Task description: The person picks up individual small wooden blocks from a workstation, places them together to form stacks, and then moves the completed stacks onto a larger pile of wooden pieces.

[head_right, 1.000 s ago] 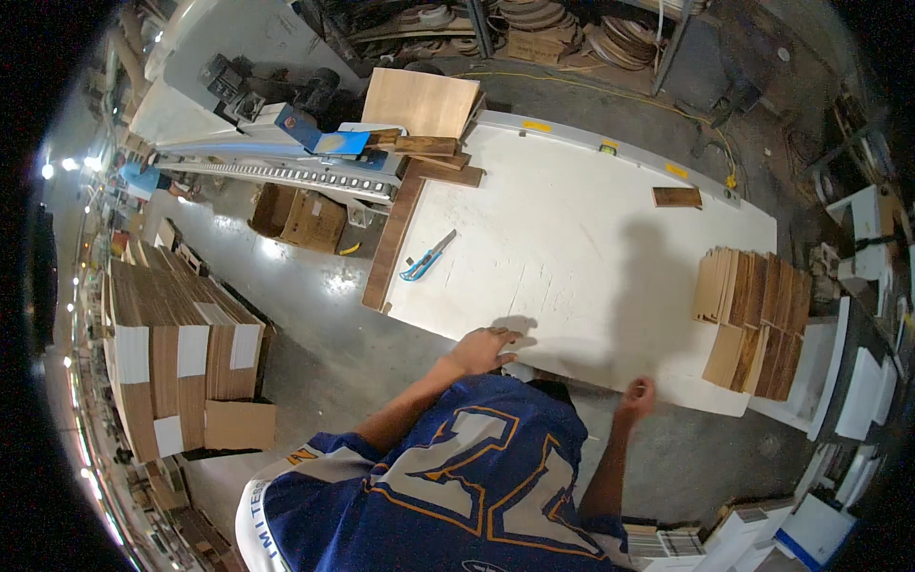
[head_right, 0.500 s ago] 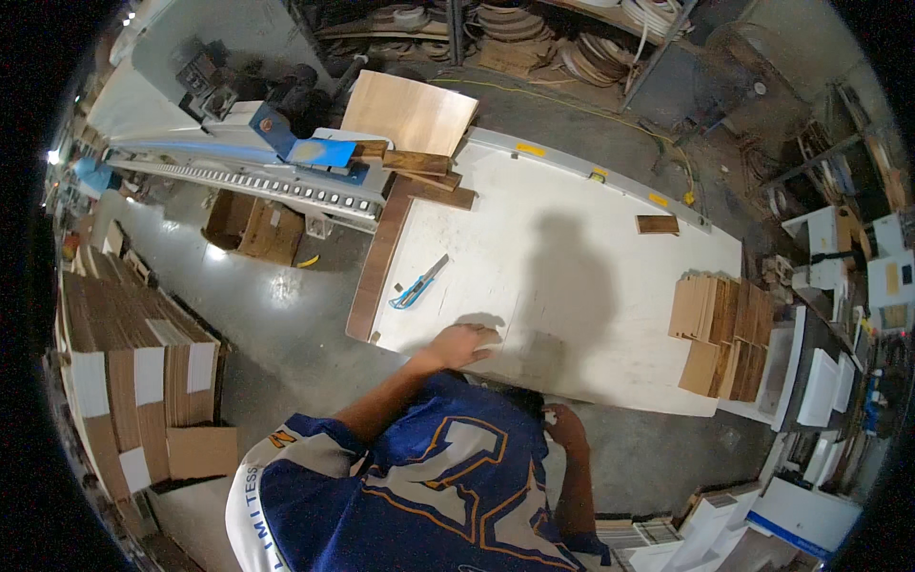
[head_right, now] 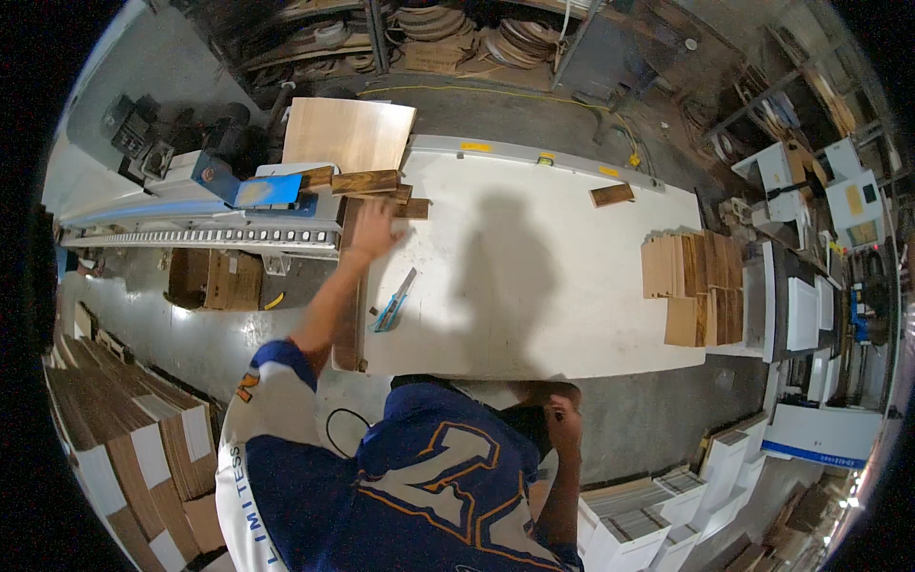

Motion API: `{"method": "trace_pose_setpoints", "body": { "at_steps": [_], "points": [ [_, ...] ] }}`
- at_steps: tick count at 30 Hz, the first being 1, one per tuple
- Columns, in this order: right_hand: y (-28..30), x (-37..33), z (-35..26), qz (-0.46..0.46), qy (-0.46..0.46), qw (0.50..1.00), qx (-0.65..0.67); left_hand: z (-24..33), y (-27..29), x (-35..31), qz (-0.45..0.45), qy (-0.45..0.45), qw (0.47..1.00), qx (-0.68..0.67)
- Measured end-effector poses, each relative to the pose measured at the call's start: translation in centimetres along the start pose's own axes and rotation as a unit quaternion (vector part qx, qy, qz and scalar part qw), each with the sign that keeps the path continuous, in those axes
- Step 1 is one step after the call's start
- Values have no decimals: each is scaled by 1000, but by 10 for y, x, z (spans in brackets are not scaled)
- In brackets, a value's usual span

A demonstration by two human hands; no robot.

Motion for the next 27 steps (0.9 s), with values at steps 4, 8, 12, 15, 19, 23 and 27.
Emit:
{"method": "trace_pose_setpoints", "body": {
  "at_steps": [4, 8, 12, 15, 19, 23, 27],
  "points": [
    [-2, -1, -12, 40, 26, 999, 15, -22, 25, 75, -3, 53, 992, 116],
    [1, -6, -25, 48, 0, 999, 18, -23, 24, 103, -134, 72, 967, 204],
    [5, -8, -21, 63, -7, 998, 15, -52, -2, 116, -173, 35, 965, 192],
    [10, -2, -28, 81, -14, 996, 26, -29, -8, 105, -198, -39, 974, 106],
    [11, 4, -26, 71, -58, 995, 24, 7, -1, 75, -156, -55, 982, 90],
    [7, 14, -14, 32, 0, 999, -13, 24, -14, 54, -183, -2, 982, 48],
    [-4, 37, -13, -13, -27, 999, 32, 17, -29, 43, -127, -22, 991, 28]
  ]
}}
Point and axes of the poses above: each hand's wrist, its own x-axis towards the middle knuckle, its own y-axis out of the back of the hand, z = x × y, the point moved 2 cm from there along x, towards the middle knuckle, and after that the axes turned 13 degrees about y, right-handed, at the moved point
